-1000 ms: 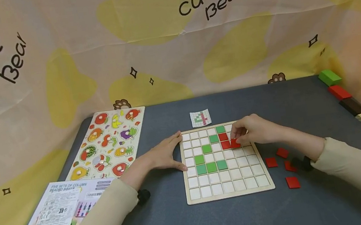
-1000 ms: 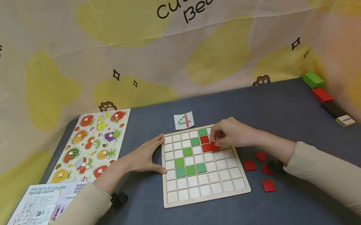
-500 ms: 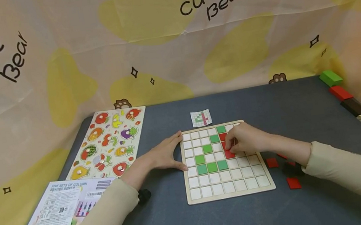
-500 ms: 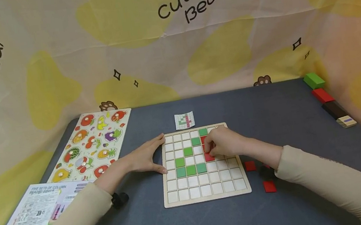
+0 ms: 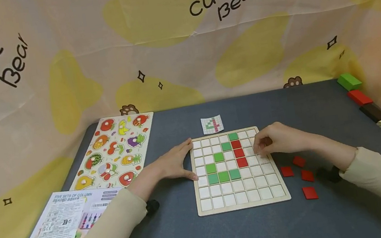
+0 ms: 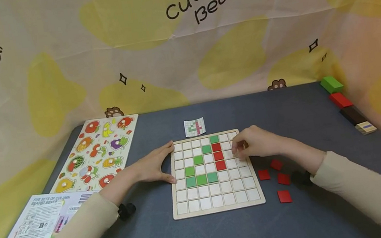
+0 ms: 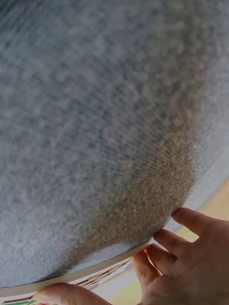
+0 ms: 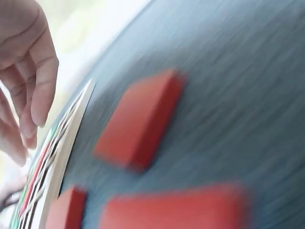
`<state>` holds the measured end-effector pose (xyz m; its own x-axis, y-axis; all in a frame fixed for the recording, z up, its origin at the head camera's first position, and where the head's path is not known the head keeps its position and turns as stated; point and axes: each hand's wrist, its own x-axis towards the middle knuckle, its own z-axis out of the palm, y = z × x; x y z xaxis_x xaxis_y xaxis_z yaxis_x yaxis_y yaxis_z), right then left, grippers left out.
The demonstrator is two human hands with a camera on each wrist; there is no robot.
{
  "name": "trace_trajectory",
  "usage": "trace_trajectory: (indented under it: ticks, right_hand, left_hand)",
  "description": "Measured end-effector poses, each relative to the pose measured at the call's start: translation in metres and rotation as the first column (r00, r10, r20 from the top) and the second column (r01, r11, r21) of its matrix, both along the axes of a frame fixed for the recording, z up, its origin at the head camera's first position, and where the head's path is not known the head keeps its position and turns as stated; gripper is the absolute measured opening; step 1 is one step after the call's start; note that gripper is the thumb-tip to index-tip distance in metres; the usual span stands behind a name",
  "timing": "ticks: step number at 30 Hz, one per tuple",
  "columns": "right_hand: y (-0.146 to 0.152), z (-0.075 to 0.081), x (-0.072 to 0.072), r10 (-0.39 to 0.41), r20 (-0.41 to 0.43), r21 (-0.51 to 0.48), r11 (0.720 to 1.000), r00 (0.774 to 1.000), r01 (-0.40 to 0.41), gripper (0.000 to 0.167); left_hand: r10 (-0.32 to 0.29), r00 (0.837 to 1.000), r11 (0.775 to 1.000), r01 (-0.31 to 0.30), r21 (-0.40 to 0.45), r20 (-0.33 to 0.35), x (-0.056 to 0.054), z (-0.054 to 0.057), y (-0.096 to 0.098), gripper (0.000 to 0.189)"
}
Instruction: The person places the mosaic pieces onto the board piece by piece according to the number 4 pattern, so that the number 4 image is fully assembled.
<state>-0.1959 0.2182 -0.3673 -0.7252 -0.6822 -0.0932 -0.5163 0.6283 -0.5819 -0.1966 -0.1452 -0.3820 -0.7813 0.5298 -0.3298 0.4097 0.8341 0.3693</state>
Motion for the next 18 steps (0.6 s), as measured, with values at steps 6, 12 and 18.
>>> trace_trajectory:
  ticks: [6, 12, 18]
  right_hand:
    - [0.034, 0.004, 0.0, -0.007, 0.142, 0.024, 1.0, 0.99, 0.004, 0.012]
    - [0.05, 0.002, 0.006, 0.042, 0.28, 0.043, 0.997, 0.959, -0.056, 0.025]
    - [0.049, -0.004, 0.013, 0.072, 0.232, 0.097, 0.991, 0.97, -0.096, 0.033]
  left_hand:
    - [0.003, 1.0, 0.999, -0.004, -0.043, -0.026, 0.0, -0.001, 0.002, 0.113]
    - [0.005, 0.999, 0.996, -0.009, -0.086, -0.05, 0.001, -0.001, 0.005, 0.113]
    - [0.011, 0.999, 0.993, -0.017, -0.113, -0.053, 0.002, 0.001, 0.009, 0.114]
